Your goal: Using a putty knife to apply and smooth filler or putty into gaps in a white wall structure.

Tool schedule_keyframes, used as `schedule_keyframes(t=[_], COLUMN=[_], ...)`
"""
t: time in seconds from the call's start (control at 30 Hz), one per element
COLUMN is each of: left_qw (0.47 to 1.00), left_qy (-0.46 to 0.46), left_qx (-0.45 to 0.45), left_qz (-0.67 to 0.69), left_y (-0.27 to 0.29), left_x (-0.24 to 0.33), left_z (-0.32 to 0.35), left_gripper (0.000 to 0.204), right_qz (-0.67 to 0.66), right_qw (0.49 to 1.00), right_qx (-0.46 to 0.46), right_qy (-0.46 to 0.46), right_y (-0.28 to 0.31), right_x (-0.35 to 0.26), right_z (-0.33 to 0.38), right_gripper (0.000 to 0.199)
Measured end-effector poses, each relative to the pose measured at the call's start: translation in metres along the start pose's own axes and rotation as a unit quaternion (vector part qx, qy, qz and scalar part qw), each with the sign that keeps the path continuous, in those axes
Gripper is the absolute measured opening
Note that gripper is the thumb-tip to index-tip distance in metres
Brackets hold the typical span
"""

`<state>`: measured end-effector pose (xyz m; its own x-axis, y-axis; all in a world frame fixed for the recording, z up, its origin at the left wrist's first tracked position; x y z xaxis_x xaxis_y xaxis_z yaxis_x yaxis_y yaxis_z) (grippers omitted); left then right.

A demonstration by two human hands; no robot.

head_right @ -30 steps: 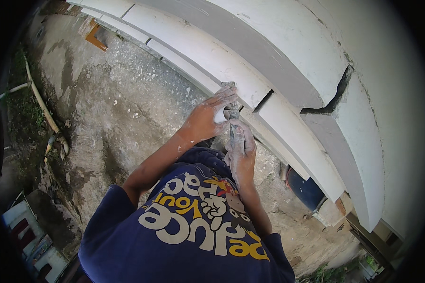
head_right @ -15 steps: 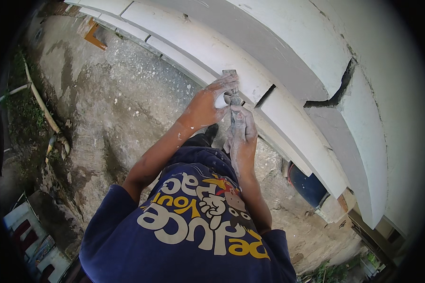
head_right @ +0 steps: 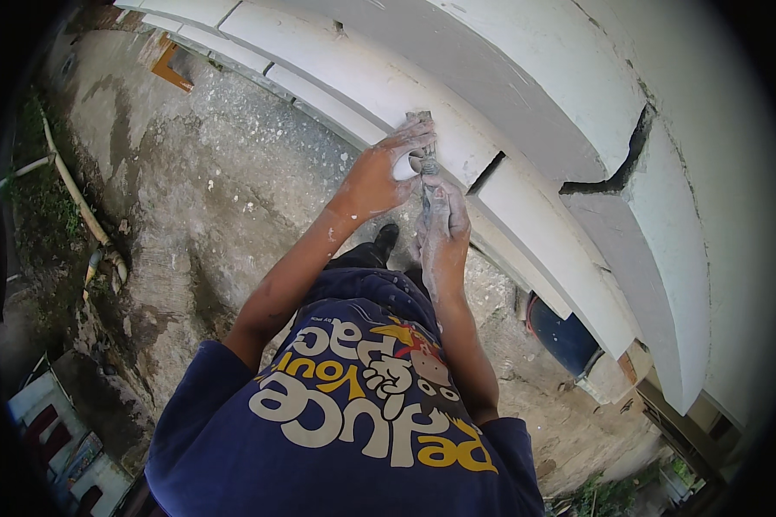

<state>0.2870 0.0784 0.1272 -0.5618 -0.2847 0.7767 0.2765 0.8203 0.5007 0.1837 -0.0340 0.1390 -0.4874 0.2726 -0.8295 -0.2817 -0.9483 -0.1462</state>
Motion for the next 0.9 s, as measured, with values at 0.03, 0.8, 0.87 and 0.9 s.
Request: schedule_keyframes(t=[0.03, 0.8, 0.87, 0.9], left_qw=[1.000, 0.995, 0.993, 0.991], left_qy=[0.012, 0.060, 0.026, 0.101], left_qx=[0.000, 0.014, 0.085, 0.052], left_qz=[-0.010, -0.079, -0.079, -0.073], left_y=[0.004, 0.022, 0.032, 0.033], left_x=[-0.001, -0.015, -0.018, -0.029], left_z=[-0.008, -0.007, -0.016, -0.021], left_gripper=[0.058, 0.052, 0.053, 0.053], right_qz=[-0.023, 0.044, 0.077, 0.044], right_qw=[1.000, 0.998, 0.996, 0.998], right_qx=[-0.011, -0.035, -0.040, -0.051], right_qy=[0.008, -0.004, 0.005, 0.006], right_y=[-0.002, -0.029, -0.035, -0.038], right_x=[-0.006, -0.023, -0.026, -0.029], right_z=[-0.006, -0.025, -0.036, -0.046], right_gripper=[0.027, 0.027, 0.027, 0.027])
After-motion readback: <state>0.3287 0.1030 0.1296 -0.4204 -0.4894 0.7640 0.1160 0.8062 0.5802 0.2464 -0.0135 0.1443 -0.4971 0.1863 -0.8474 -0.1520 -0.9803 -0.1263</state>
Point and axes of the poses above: each hand's wrist, its own z-axis away from the middle knuckle, its own y-axis out of the back of the hand, x = y × z, the point moved 6 cm from there along -z, towards the middle knuckle, and after that the axes turned 11 degrees about -y, right-handed, at the moved point
